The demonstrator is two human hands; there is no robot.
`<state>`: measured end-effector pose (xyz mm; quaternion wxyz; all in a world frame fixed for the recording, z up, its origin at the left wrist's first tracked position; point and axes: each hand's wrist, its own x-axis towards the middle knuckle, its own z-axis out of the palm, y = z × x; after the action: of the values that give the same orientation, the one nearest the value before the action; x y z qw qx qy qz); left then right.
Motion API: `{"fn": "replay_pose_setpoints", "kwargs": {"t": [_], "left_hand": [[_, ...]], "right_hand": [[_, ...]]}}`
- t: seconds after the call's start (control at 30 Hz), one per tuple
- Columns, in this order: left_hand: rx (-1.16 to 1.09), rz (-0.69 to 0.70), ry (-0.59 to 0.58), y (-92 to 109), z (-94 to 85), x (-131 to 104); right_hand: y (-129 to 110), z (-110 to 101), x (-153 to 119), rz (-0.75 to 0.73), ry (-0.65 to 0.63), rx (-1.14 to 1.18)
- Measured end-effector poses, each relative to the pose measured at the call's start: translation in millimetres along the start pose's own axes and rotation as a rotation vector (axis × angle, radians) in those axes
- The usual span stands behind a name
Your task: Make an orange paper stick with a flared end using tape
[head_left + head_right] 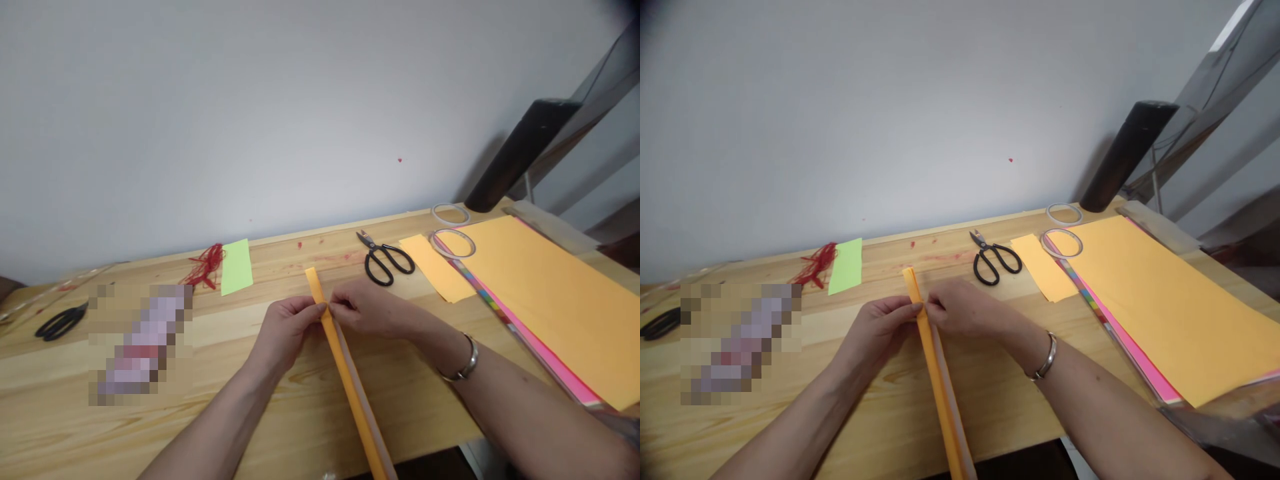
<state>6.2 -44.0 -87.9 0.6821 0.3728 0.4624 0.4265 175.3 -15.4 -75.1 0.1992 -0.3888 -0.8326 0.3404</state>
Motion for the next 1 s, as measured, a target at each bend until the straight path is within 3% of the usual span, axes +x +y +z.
{"fn": "replay_pose_setpoints", "kwargs": {"t": [1.0], "left_hand": [[0.065,0.012,0.012,0.9,-0.6,-1.4]], "right_hand": [[-2.7,-2.1,0.1,0.026,-0.037,-0.039]]}}
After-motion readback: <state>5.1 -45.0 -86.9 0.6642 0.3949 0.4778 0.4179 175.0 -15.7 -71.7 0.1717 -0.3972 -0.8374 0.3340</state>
